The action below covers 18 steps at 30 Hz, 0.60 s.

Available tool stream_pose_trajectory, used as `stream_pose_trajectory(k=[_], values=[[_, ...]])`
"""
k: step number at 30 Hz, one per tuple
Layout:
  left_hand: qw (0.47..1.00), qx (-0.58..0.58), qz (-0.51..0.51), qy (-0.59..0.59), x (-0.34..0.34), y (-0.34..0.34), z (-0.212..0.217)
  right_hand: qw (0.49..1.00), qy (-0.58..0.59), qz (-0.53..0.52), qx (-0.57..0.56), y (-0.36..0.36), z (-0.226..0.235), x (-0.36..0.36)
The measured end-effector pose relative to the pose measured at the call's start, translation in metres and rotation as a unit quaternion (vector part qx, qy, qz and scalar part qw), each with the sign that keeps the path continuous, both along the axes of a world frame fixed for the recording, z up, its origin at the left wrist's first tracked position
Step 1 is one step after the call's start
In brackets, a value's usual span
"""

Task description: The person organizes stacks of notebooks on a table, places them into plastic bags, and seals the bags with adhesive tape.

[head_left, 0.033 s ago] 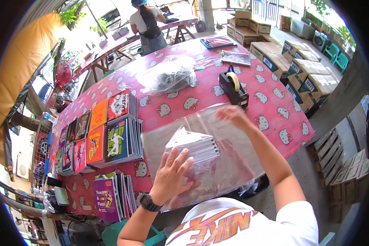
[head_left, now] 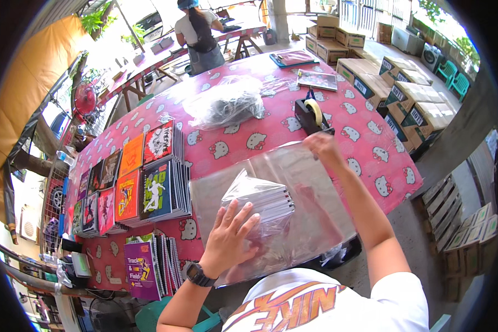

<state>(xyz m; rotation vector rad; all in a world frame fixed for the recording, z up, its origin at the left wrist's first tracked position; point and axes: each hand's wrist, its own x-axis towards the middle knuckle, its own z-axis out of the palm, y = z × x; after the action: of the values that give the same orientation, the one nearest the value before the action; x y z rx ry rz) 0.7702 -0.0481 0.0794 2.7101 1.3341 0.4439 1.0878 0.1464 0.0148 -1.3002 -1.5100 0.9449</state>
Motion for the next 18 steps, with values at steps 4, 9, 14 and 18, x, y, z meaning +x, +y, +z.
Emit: stream_pose_trajectory(k=[4,9,14,18], values=[[0.999,-0.016,-0.027,0.025,0.002,0.003,0.012,0.96,-0.134,-0.242,0.048,0.055,-0.036,0.086],[0.998,-0.034,-0.042,0.027,0.005,0.011,0.018,0.88,-0.32,-0.323,-0.138,0.097,-0.05,0.095],[0.998,-0.052,-0.014,0.035,-0.007,0.001,0.022,0.928,-0.269,-0.249,-0.07,0.073,-0.025,0.051],[0.998,-0.045,-0.042,0.01,0.005,0.009,0.021,0.977,-0.057,-0.206,0.009,0.05,-0.079,0.125]])
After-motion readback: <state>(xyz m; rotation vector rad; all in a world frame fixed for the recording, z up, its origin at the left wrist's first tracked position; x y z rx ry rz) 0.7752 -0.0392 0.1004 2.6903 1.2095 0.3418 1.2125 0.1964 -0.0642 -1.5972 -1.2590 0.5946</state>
